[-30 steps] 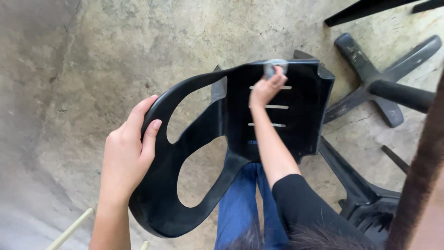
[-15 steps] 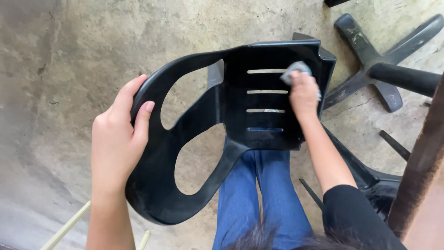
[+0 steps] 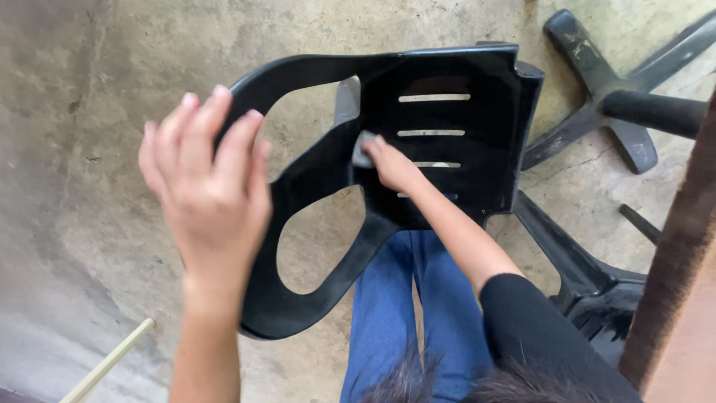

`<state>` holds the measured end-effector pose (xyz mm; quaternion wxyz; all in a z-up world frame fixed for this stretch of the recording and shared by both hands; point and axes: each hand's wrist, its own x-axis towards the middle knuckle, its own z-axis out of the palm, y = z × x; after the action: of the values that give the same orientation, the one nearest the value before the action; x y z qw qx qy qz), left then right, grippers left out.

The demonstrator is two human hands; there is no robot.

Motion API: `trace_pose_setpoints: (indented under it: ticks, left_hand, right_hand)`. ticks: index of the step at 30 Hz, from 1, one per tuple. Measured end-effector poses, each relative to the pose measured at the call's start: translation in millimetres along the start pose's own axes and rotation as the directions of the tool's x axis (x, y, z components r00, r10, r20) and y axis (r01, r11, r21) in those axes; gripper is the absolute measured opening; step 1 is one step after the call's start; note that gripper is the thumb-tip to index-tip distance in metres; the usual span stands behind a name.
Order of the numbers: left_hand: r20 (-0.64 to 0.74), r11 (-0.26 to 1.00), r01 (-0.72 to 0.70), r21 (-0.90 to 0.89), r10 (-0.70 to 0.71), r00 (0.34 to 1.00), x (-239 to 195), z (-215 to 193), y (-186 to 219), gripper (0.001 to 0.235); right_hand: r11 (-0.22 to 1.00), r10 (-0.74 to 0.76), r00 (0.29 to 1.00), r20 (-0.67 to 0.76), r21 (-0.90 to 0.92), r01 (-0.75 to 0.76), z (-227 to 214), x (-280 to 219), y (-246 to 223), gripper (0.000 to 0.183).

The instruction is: Spraying and wiping down plastic chairs before arranging them around tables.

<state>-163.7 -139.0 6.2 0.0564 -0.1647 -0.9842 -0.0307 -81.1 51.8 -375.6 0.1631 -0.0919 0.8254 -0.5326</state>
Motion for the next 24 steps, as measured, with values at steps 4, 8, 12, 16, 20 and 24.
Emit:
trace_pose_setpoints:
  ticks: [4,8,12,16,20,24]
  left_hand:
    - [0.153,0.932,0.177,-0.316,-0.134,0.979,-33,11,80,0.04]
    - [0.591,0.917,0.352,-0.187,-0.182,0.786,-123,105,135,0.063]
    - [0.797,0.929,0.231,0.288,-0.366,0.481,-189,177,152,0.076]
    - [0.815,0.944,0.239,0.227,-0.319,0.483,-225,215,132,0.07]
    - [0.774,0.945,0.263,0.194,-0.313,0.55,-235,227,129,0.062]
    - [0.807,0.942,0.273,0.193,-0.311,0.501,-205,202,125,0.059]
  right_hand:
    - [0.836,0.072,0.994,0.087,-0.549,-0.013,-54,-61,21,0.029]
    - [0.162,-0.052,0.942,-0.331,-0.934,-0.319,-118,-110,61,0.035]
    - [0.532,0.262,0.514,-0.817,-0.323,-0.783,-108,-113,85,0.045]
    - [0.798,0.229,0.564,-0.794,-0.178,-0.575,-46,-44,39,0.036]
    - [0.961,-0.107,0.866,-0.488,-0.275,-0.036,64,18,53,0.057]
    - [0.996,0.07,0.986,-0.151,-0.035,-0.077,61,27,-21,0.058]
